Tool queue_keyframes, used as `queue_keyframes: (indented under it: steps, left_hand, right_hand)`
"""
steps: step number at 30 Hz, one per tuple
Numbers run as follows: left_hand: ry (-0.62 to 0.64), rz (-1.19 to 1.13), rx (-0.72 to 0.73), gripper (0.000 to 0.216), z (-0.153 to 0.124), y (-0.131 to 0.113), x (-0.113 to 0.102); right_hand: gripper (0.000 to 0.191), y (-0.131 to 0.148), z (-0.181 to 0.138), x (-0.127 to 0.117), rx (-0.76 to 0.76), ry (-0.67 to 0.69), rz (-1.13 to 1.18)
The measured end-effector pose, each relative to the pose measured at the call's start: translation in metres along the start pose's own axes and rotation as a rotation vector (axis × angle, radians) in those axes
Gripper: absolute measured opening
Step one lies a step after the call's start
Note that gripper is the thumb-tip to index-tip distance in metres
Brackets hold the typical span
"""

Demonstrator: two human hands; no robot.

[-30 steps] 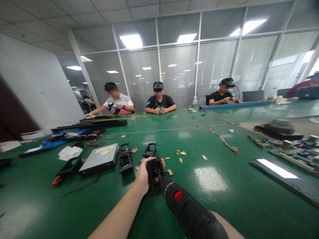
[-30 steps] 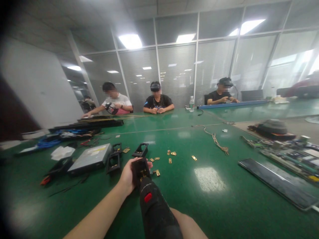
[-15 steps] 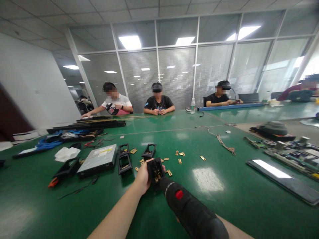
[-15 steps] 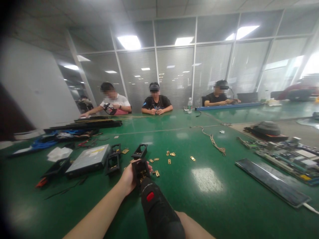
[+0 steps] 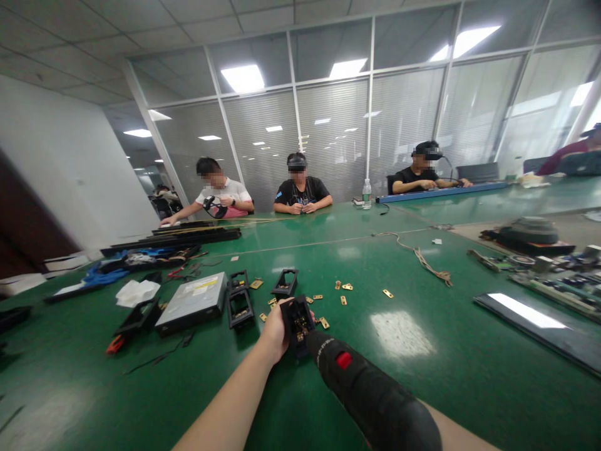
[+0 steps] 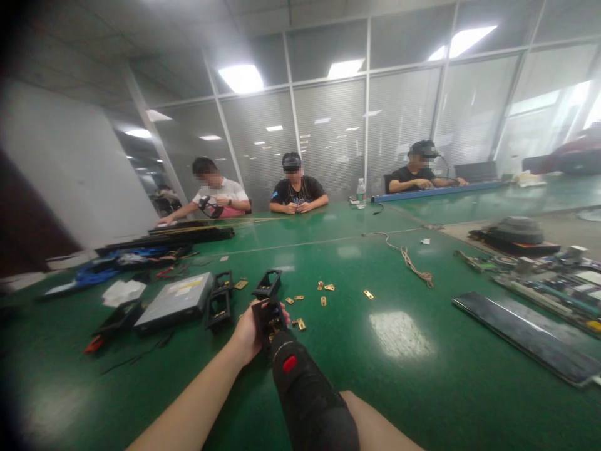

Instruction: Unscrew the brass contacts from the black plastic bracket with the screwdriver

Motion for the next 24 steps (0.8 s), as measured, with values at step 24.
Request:
queue_keyframes:
  steps: [24]
  left_hand:
    - [0.000, 0.044, 0.022, 0.036, 0.003, 0.002, -0.003]
  right_hand:
    - [0.035, 0.013, 0.042, 0.008, -0.075, -0.108, -0.021]
Point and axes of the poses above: each hand's wrist, its own z-axis towards the middle knuckle, its own x-axis out of the palm, y = z × x, the point moved 2 cm from there along z, towards the middle knuckle, and after that the axes turned 7 degrees about -x, right-handed, at the moved point
